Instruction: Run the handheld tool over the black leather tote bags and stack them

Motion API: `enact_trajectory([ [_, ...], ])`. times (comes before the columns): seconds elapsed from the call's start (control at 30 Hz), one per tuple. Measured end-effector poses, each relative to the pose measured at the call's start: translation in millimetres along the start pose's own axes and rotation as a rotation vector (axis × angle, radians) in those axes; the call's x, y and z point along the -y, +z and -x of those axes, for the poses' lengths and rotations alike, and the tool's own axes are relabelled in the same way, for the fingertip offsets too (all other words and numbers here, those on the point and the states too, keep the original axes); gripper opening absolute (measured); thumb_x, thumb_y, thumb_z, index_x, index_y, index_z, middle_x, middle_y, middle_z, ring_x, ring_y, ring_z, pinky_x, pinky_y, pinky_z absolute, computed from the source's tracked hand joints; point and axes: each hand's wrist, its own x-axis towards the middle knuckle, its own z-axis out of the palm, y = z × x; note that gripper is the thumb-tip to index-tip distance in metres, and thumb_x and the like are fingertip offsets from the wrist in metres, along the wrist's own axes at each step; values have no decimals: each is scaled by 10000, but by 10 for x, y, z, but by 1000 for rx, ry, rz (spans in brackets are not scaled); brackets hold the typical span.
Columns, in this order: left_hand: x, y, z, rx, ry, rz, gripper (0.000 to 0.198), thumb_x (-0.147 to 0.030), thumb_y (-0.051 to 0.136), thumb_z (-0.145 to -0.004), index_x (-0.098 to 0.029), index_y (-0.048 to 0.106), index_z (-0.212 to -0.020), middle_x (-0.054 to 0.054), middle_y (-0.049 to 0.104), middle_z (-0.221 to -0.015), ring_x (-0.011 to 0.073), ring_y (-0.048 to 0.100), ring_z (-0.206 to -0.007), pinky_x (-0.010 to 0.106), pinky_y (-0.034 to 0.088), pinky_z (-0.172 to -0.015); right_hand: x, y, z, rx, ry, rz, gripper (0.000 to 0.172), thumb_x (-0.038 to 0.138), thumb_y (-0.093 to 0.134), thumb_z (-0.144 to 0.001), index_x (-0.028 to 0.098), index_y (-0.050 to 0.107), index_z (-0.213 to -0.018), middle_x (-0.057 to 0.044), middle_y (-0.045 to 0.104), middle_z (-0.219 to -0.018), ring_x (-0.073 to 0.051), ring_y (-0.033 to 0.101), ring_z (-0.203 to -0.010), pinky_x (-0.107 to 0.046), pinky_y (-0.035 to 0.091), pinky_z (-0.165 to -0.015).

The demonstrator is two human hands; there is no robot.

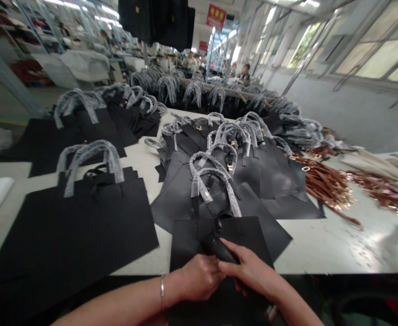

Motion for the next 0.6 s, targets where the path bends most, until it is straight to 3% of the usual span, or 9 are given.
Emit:
enact_trajectory([
  [0.17, -5, -12, -23, 43, -16, 26, 191, -166, 509, -818, -139, 609, -978, 65, 688, -859, 207, 647, -838, 313, 506, -787, 246, 133, -208, 72, -67, 23, 685, 365, 625, -794, 208, 411, -1426, 16, 646, -663, -117, 541, -456, -203, 421, -403],
  [0.3, -11, -33, -31, 75, -41, -30, 161, -182, 520, -813, -130, 619, -929, 76, 685, -826, 241, 647, -845, 361, 495, -812, 375, 158, -300, 90, -193, 78, 637, 325, 659, -757, 192, 513, -1362, -26, 713, -885, -154, 620, -651, -235, 502, -574],
  [0.43, -25, -88, 29, 54, -55, 8, 147, -146, 521, -823, -141, 606, -943, 71, 687, -905, 206, 644, -884, 307, 489, -797, 373, -5, -202, 212, -79, 135, 688, 333, 645, -784, 222, 422, -1425, 20, 660, -682, -106, 538, -469, -180, 417, -414],
  [0.6, -32, -85, 88, 18, -35, 25, 108, -135, 537, -819, -123, 603, -903, 87, 675, -985, 192, 644, -901, 277, 493, -716, 439, -156, -125, 274, 7, 185, 651, 351, 693, -762, 241, 492, -1372, 25, 641, -697, -74, 505, -434, -143, 391, -362],
])
